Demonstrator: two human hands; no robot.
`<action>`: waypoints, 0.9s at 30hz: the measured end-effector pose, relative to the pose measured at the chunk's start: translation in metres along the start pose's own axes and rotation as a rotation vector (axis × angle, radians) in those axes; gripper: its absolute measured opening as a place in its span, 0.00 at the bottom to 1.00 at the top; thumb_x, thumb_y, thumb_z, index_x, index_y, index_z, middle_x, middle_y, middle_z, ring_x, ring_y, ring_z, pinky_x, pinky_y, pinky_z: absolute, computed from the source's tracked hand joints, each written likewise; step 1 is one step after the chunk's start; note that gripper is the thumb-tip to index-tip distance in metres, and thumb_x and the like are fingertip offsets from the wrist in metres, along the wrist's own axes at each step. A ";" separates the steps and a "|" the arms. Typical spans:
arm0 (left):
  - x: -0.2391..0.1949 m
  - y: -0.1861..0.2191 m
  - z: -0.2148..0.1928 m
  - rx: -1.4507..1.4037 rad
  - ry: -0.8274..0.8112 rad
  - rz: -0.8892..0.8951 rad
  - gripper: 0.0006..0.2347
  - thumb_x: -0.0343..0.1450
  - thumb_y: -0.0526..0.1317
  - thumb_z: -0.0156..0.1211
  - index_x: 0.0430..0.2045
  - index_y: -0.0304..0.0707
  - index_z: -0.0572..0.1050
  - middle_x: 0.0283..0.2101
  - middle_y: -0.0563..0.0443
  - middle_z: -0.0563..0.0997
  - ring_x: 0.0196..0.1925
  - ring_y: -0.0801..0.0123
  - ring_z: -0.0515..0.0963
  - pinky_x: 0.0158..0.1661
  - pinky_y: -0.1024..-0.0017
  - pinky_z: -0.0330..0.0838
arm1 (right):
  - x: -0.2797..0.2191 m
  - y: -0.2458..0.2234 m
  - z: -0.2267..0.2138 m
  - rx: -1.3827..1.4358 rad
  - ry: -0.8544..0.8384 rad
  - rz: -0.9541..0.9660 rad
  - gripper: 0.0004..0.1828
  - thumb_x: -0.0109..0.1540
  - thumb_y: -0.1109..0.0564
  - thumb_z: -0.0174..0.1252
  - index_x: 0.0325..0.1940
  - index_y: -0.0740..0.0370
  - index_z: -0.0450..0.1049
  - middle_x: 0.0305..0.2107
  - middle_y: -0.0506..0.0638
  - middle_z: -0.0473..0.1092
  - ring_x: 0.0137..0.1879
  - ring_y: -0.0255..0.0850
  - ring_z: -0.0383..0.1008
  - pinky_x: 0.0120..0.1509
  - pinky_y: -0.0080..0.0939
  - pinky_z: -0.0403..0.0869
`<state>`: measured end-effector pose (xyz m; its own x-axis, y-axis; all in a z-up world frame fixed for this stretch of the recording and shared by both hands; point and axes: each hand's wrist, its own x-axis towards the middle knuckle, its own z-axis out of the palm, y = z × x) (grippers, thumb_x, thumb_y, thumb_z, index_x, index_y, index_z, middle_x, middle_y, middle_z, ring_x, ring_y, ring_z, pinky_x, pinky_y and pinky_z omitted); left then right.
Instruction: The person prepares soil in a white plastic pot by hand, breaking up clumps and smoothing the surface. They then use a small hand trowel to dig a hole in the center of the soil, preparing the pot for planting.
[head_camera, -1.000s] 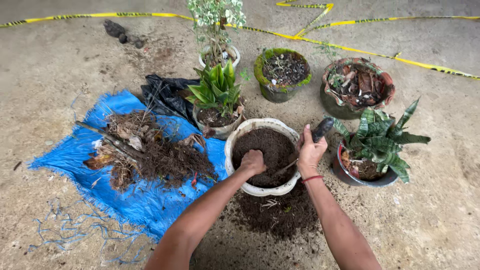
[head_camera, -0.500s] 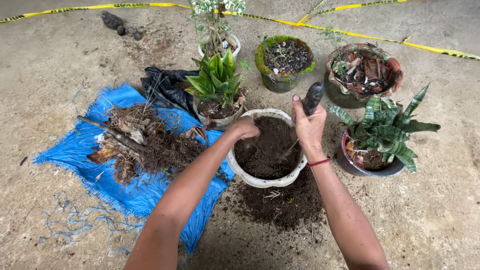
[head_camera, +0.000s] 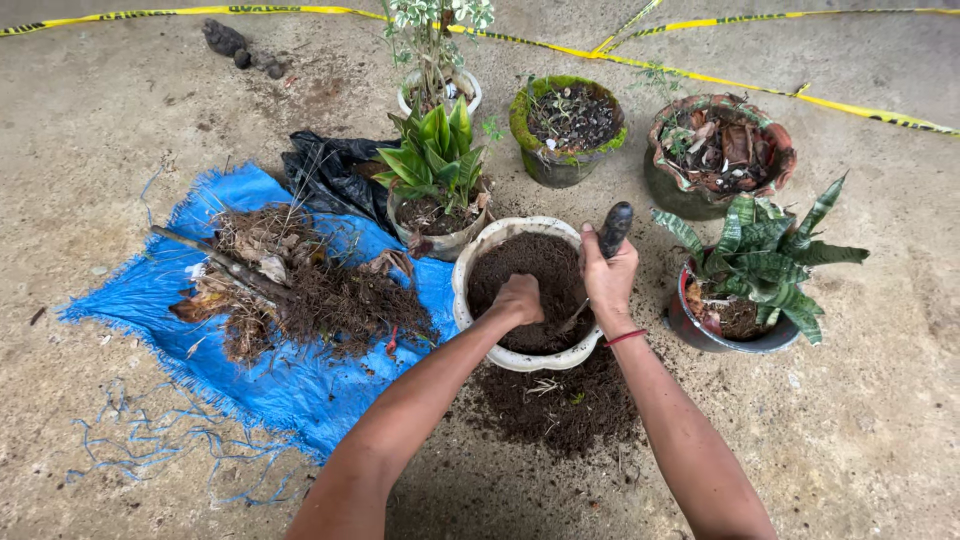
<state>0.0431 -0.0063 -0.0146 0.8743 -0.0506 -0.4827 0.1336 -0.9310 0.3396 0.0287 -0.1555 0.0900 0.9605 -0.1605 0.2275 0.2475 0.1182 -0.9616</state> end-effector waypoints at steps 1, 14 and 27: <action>0.002 0.005 -0.007 -0.009 0.001 0.014 0.11 0.66 0.36 0.70 0.30 0.22 0.79 0.35 0.35 0.83 0.34 0.57 0.89 0.34 0.73 0.87 | 0.003 -0.006 -0.003 0.014 -0.001 -0.002 0.18 0.67 0.56 0.61 0.23 0.56 0.68 0.14 0.40 0.67 0.17 0.28 0.63 0.20 0.31 0.60; -0.047 0.034 -0.099 -0.043 -0.026 0.105 0.14 0.65 0.37 0.71 0.40 0.25 0.79 0.39 0.41 0.83 0.38 0.62 0.84 0.40 0.68 0.85 | 0.000 -0.052 -0.020 0.023 -0.019 -0.111 0.20 0.69 0.56 0.62 0.24 0.58 0.68 0.17 0.39 0.65 0.21 0.27 0.60 0.24 0.31 0.58; -0.021 -0.022 -0.113 -0.180 0.181 0.081 0.11 0.67 0.42 0.68 0.41 0.44 0.82 0.37 0.48 0.84 0.38 0.60 0.82 0.43 0.62 0.79 | 0.009 -0.071 -0.009 0.080 0.009 -0.099 0.20 0.69 0.57 0.61 0.24 0.57 0.65 0.16 0.41 0.65 0.18 0.29 0.60 0.21 0.31 0.57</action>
<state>0.0749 0.0562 0.0791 0.9526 -0.0417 -0.3012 0.1266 -0.8464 0.5173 0.0183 -0.1738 0.1586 0.9297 -0.1836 0.3192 0.3509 0.1795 -0.9190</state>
